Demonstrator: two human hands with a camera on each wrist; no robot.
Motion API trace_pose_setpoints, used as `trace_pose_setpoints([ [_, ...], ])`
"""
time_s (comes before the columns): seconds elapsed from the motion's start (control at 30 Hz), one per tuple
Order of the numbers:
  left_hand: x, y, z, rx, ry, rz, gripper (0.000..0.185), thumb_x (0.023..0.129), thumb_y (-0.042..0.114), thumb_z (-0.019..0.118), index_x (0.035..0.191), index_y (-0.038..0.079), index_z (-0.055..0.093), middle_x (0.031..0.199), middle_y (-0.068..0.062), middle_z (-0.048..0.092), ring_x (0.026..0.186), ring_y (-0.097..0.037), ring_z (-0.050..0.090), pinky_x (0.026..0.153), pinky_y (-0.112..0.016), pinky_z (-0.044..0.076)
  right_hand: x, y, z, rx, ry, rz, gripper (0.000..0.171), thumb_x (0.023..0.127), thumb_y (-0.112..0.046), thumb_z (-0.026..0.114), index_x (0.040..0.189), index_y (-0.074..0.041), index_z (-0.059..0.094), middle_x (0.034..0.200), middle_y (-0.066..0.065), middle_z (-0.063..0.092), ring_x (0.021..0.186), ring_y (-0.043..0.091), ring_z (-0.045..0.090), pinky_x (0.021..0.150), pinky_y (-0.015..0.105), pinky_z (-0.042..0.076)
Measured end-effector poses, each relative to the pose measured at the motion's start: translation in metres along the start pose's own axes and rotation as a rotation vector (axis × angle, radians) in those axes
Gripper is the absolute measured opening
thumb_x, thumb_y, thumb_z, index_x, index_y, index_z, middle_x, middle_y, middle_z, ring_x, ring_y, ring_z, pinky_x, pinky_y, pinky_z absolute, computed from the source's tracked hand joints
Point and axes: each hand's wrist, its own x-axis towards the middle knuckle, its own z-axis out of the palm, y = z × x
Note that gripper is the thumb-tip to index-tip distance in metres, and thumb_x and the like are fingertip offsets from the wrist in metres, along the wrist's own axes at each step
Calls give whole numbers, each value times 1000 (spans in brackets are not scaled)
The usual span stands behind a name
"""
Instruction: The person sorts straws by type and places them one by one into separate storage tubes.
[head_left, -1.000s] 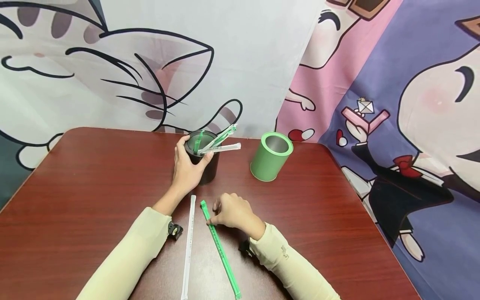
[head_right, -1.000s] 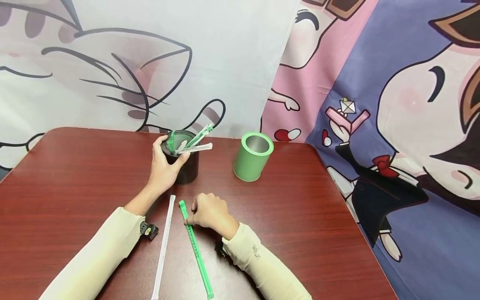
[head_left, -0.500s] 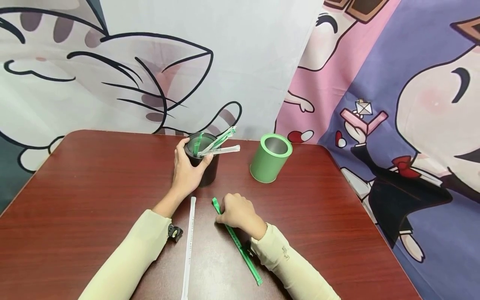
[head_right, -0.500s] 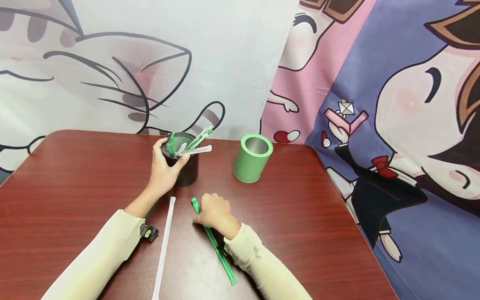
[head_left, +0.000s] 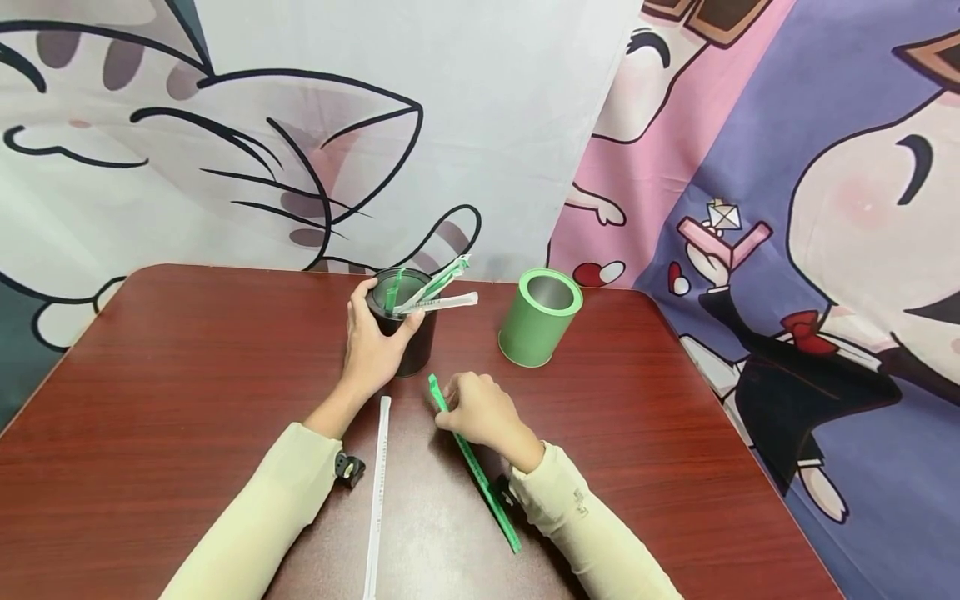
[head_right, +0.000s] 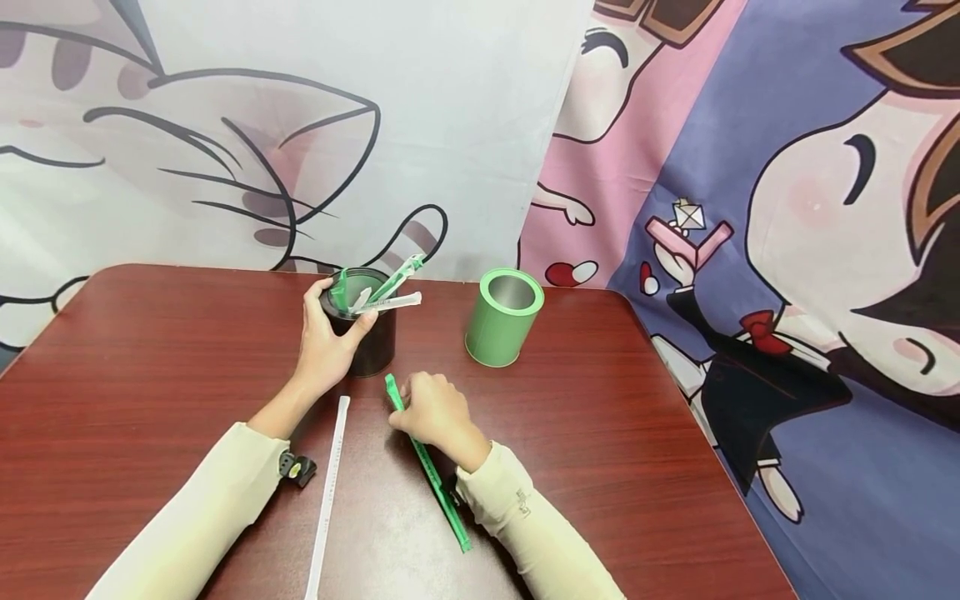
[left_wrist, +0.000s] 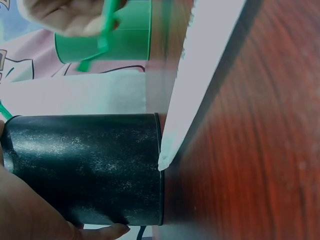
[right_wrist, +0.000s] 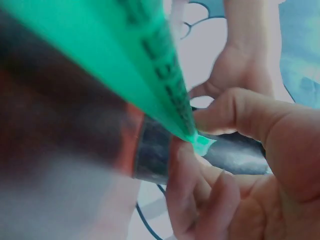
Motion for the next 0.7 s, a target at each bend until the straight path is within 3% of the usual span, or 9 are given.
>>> trace_pose_setpoints([
  [0.1,-1,1,-1,2,4,-4,85,84,53,73,150,24,26,147,-9,34,135,-33,36,102,-55,33,0,2,-8,75,60,-44,16,74,-15,75,88,-16,69,70,-12,64,61,4,58,52,28,46],
  [0.27,0,1,-1,6,3,-7,86,84,55,72,150,25,26,147,-9,35,135,-33,36,102,-55,34,-2,3,-20,149,148,-103,16,75,-9,71,89,-15,69,70,-12,63,61,4,58,54,26,46],
  [0.5,1,1,0,0,-2,-1,86,84,53,72,150,24,26,147,-9,34,135,-33,35,102,-55,33,-9,-1,-36,259,229,-97,17,75,-7,68,91,-14,68,71,-9,63,64,5,61,59,27,48],
  [0.7,0,1,0,5,5,6,85,84,52,73,149,23,26,147,-10,34,136,-33,35,104,-54,33,-13,-2,-56,352,396,-220,17,76,0,68,91,-6,71,72,-1,63,61,9,60,59,24,47],
])
